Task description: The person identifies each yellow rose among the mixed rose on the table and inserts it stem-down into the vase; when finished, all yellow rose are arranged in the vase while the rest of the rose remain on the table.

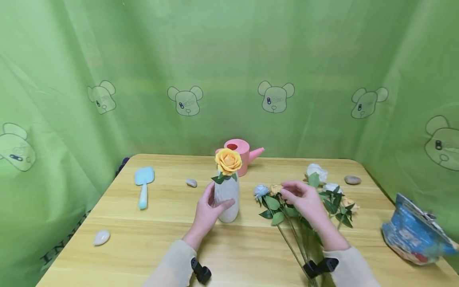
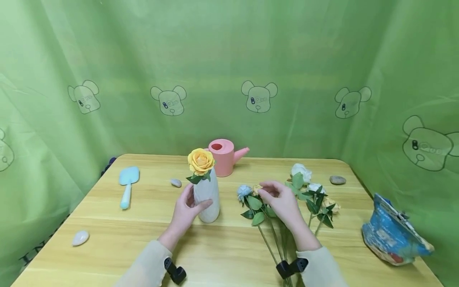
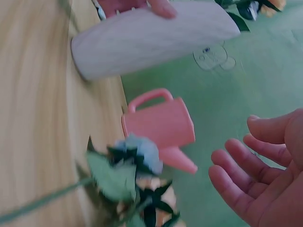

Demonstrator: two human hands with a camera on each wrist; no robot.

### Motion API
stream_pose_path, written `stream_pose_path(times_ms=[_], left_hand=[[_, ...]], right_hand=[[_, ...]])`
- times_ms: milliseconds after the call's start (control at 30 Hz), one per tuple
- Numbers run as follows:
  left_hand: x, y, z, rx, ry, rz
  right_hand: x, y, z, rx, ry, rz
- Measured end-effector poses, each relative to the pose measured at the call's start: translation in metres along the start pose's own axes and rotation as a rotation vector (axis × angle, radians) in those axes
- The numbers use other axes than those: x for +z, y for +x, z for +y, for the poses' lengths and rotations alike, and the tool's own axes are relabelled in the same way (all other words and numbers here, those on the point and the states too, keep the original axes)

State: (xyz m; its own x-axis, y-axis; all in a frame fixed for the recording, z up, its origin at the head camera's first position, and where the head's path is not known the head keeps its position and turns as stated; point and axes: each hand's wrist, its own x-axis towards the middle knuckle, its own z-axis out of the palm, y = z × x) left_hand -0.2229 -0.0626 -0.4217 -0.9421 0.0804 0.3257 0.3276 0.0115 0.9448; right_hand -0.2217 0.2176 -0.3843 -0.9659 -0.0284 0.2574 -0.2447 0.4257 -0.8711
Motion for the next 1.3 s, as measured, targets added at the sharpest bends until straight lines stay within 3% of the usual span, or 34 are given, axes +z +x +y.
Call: stream_pose_path(times_ms=[500,800,1067,1300], left_hand=[[0.001,0.0,-0.002,-0.012,0.02,-0.006],[0.0,0.0,-0.001,-0.014,0.015,-0.012],[-0.001,0.0,-0.001,-0.005,-0.001,-0.014],[-0.001,0.0,-0.002,0.002,-0.008,-0.021]], right_hand=[[-0.056,-0.047,0.046,0.129,-0.003,0.1],[-0.082,-0.067,0.075,0.37,-0.052,0.125],[-0.093,-0.075,0.091,0.594,0.126,0.121],[-0.096,-0.074,0.098,0.66,0.253,0.09]])
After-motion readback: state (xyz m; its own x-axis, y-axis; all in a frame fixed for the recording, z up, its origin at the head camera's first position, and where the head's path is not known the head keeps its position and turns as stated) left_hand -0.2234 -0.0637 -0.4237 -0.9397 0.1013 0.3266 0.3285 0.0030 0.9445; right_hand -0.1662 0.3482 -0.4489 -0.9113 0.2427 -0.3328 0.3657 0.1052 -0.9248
